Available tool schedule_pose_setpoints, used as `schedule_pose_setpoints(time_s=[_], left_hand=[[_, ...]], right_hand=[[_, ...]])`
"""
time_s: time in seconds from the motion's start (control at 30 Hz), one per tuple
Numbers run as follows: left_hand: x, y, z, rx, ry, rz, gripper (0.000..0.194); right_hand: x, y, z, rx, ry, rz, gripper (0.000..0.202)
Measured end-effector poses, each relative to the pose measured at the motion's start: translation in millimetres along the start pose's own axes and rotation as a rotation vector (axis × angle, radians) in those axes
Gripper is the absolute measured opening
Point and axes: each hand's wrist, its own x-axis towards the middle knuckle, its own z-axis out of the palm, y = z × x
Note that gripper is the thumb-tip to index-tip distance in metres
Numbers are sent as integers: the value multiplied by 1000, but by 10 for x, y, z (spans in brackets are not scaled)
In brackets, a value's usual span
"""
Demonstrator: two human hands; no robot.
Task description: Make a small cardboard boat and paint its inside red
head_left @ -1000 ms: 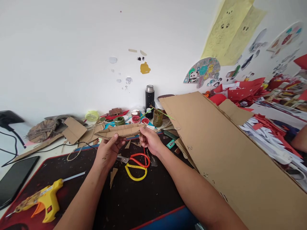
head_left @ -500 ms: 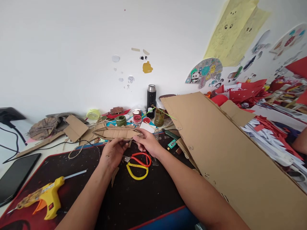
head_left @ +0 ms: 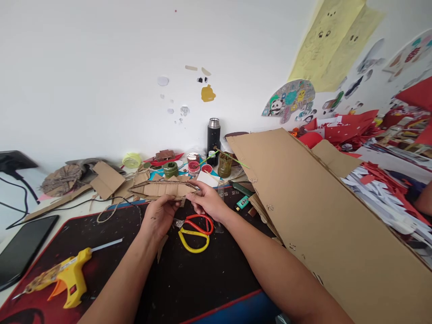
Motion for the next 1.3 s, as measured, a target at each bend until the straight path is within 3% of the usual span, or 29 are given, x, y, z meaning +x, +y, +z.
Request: schedule_pose_setpoints(time_s=[0.83,1.13,1.3], left_hand=[[-63,28,40,6,22,-5,21],[-89,168,55,-3,-34,-64,18],[-119,242,42,-19,-93,-5,33]], right_hand=[[-31,-14,14,9,24,18,86],[-14,-9,-2,22,20,3,90],[-31,-91,-22,47,41,14,84]])
